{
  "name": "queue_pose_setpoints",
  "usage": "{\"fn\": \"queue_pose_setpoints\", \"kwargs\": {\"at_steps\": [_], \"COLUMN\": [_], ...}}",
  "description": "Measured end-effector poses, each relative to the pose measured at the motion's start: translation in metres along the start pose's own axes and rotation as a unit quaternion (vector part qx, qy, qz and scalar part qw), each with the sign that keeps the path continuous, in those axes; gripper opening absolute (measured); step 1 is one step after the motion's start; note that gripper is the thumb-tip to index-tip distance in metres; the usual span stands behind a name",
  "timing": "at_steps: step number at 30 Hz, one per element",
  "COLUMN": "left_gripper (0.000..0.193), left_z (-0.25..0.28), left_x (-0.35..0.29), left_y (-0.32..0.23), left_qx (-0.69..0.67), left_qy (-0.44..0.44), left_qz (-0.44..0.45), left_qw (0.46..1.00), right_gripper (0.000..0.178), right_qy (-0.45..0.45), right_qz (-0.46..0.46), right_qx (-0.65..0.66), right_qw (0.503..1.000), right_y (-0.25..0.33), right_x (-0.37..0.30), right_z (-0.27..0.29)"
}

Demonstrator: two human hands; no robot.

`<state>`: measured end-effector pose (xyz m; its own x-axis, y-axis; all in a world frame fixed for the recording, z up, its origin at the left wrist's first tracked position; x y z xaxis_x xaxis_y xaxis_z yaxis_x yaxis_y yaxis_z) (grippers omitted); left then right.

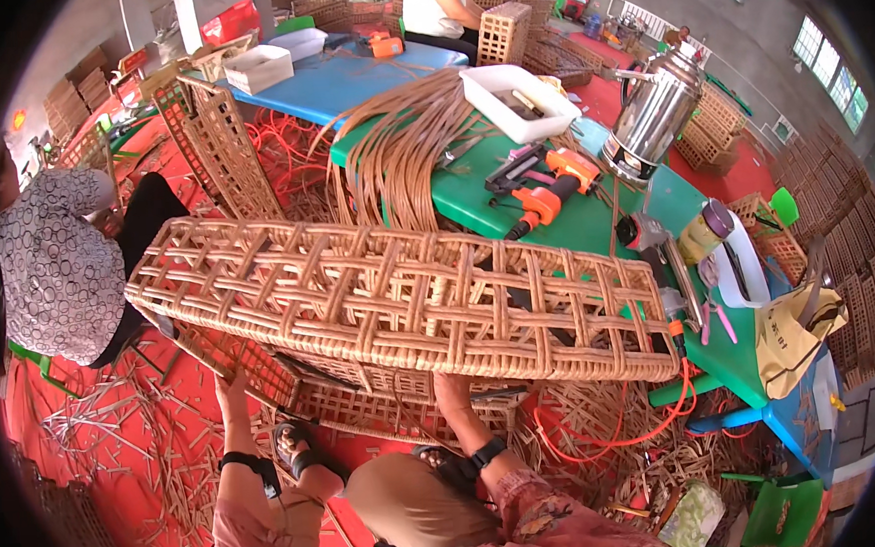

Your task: Weaving and assembling a large bamboo or wicker furniture basket using strips.

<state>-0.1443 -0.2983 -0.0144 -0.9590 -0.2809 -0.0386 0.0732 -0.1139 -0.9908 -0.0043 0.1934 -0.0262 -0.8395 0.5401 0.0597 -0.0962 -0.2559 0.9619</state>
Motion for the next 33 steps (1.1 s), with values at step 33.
{"fn": "queue_pose_setpoints", "kwargs": {"at_steps": [33], "left_gripper": [0.041], "left_z": [0.127], "left_x": [-0.23], "left_y": [-0.555], "left_qx": [0.269], "left_qy": [-0.265], "left_qz": [-0.404], "left_qw": [0.833], "right_gripper": [0.022], "right_qy": [0.152], "right_qz": [0.26], "right_qx": [0.217], "right_qw": [0.929], "right_y": [0.561], "right_x": [-0.01], "right_z": [0.204]}}
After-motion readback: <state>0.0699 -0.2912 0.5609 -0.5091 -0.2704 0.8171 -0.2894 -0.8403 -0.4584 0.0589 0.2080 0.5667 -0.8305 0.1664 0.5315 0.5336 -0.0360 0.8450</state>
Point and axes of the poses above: each hand's wrist, its own x-axis towards the middle knuckle, its own z-axis out of the back of the hand, y = z × x, the point moved 10 cm from there along x, towards the middle knuckle, and after that the axes turned 2 degrees about y, right-handed, at the moved point
